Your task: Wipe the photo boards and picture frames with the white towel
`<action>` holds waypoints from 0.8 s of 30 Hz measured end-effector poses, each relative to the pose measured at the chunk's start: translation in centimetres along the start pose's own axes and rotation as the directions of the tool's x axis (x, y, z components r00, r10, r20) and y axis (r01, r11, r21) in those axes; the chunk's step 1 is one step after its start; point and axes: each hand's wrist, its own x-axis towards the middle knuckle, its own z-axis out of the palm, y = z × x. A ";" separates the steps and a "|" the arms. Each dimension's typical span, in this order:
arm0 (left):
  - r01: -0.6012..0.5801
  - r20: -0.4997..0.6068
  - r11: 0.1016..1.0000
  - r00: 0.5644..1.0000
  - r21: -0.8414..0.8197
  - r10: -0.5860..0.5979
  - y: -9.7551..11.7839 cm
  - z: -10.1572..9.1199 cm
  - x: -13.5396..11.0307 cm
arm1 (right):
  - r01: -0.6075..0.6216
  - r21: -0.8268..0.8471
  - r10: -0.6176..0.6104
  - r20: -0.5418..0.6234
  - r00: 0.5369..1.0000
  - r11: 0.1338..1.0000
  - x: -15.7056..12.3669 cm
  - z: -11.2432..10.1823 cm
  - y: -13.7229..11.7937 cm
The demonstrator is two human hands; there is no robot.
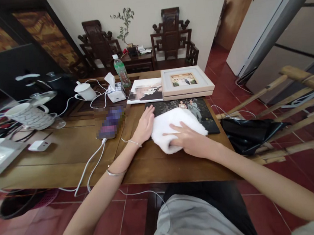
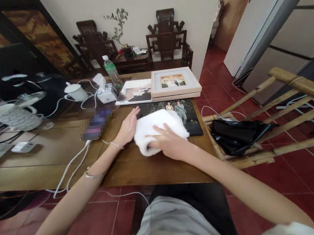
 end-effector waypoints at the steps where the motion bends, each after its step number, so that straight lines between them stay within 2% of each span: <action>1: -0.014 0.044 0.999 0.999 0.035 0.013 -0.1 0.3 -0.1 | -0.037 0.001 0.037 -0.001 0.999 0.999 -0.9 -0.2 0.5; 5: -0.030 0.149 0.990 0.989 0.140 0.009 -0.3 0.8 -0.2 | -0.261 -0.021 0.260 -0.037 0.965 0.965 -2.4 -1.1 3.3; 9: -0.045 0.178 0.985 0.984 0.166 0.015 -0.4 0.7 0.0 | -0.400 -0.029 0.395 -0.102 0.913 0.916 0.3 -2.2 5.6; 12: -0.053 0.178 0.982 0.984 0.180 0.021 -0.5 0.6 0.1 | -0.388 0.078 0.396 -0.139 0.908 0.918 4.0 -3.3 6.4; 16: -0.075 0.178 0.982 0.983 0.176 0.044 -0.4 0.4 0.1 | -0.266 0.201 0.300 -0.160 0.941 0.943 9.5 -4.4 6.7; 19: -0.089 0.188 0.981 0.981 0.173 0.056 -0.3 0.2 0.2 | -0.204 0.223 0.237 -0.136 0.962 0.953 12.6 -4.7 6.4; 22: -0.095 0.189 0.980 0.980 0.176 0.061 -0.4 0.2 0.3 | -0.232 0.204 0.258 -0.108 0.960 0.951 13.3 -4.6 6.3; 24: -0.080 0.188 0.981 0.981 0.178 0.046 -0.4 0.3 0.2 | -0.261 0.196 0.286 -0.111 0.952 0.945 12.0 -4.4 6.7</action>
